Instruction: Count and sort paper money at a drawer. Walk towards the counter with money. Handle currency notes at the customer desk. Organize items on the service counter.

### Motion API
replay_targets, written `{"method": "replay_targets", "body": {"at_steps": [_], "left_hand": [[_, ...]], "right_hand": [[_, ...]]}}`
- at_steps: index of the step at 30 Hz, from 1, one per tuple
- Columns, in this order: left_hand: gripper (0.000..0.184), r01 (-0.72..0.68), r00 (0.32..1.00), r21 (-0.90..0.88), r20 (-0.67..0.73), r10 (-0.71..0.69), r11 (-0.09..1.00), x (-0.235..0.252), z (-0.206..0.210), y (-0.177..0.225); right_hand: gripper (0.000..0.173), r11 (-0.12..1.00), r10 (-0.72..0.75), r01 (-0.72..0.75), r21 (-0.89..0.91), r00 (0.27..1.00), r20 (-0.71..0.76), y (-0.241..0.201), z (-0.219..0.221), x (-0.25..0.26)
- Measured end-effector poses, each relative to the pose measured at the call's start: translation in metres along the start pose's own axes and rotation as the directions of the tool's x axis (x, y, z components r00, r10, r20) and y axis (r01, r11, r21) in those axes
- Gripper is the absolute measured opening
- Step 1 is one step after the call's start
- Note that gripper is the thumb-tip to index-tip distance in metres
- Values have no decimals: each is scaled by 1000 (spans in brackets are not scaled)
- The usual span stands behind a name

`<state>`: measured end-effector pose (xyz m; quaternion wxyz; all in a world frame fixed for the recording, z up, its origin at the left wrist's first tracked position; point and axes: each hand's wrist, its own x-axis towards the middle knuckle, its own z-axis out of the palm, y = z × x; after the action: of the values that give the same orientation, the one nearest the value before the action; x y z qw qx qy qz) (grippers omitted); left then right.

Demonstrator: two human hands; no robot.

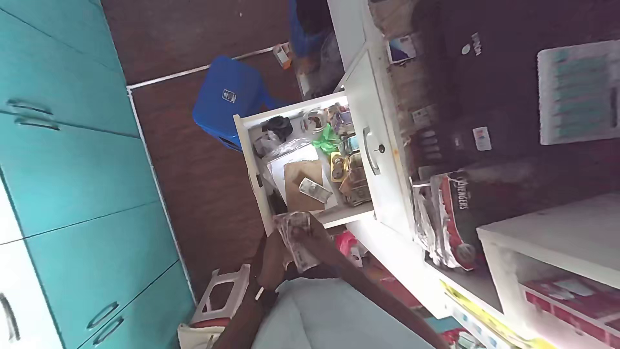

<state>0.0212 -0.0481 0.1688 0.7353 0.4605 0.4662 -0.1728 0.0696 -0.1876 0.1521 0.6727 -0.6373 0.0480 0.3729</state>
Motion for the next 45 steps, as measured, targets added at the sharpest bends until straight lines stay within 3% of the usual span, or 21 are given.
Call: {"method": "replay_targets", "body": {"at_steps": [2,5,8,11,14,17,19,20,22,23,25,26,29,33,35,38,40,41,42,43,45], "left_hand": [[51,-16,996,-26,90,18,1000,-6,3,4],[38,-25,987,56,160,15,998,-9,-2,2],[34,48,995,25,87,-50,999,-1,-3,-5],[35,88,996,-135,14,-87,987,4,-5,-6],[33,78,995,-165,-51,-87,983,6,-10,-5],[29,3,1000,93,-6,-2,996,2,-15,6],[34,-105,983,347,180,44,932,6,-27,7],[35,-113,961,432,277,-13,895,8,-32,8],[32,-69,912,524,378,-159,849,5,-35,12],[30,-59,898,539,397,-191,841,6,-36,13],[31,-89,909,534,388,-150,841,7,-42,9],[31,-100,929,510,356,-104,854,8,-46,5],[32,-12,985,431,159,-63,902,10,-46,1],[35,57,996,396,47,-82,916,8,-50,2],[33,63,997,408,9,-74,911,5,-45,5],[32,64,998,396,-23,-60,916,5,-46,5],[32,48,999,382,-15,-46,923,6,-49,2],[32,42,999,376,-4,-43,926,7,-50,0],[32,36,999,364,16,-45,931,9,-49,-1],[32,34,998,348,37,-50,937,10,-48,-2],[32,37,997,323,56,-58,946,11,-45,0]], "right_hand": [[57,995,25,-34,-89,995,-98,-3,14,-1],[72,955,33,-81,-287,985,-168,-9,28,-3],[81,893,-120,40,-448,981,-153,7,37,-3],[73,865,-139,96,-492,989,-51,18,38,-1],[70,874,-111,111,-473,993,28,14,37,-1],[70,937,-162,175,-304,985,65,-3,18,4],[64,953,-156,178,-245,982,107,-5,0,12],[54,952,-120,151,-265,984,132,-6,-8,13],[27,949,-34,82,-304,987,159,-7,-15,13],[22,959,3,45,-280,985,171,-6,-18,14],[19,985,68,-47,-168,991,116,6,-29,21],[21,980,84,-83,-181,996,1,18,-37,31],[33,802,55,-258,-538,930,-363,71,-85,86],[69,450,123,-420,-788,903,-412,126,-119,149],[69,412,158,-466,-783,883,-442,140,-124,157],[40,512,259,-546,-663,834,-486,136,-118,144],[37,673,247,-547,-498,801,-546,131,-109,126],[35,792,234,-511,-333,759,-607,131,-103,115],[34,901,268,-426,-80,693,-669,131,-98,105],[34,938,343,-271,218,615,-710,133,-94,96],[34,786,532,27,618,478,-698,136,-97,88]]}}
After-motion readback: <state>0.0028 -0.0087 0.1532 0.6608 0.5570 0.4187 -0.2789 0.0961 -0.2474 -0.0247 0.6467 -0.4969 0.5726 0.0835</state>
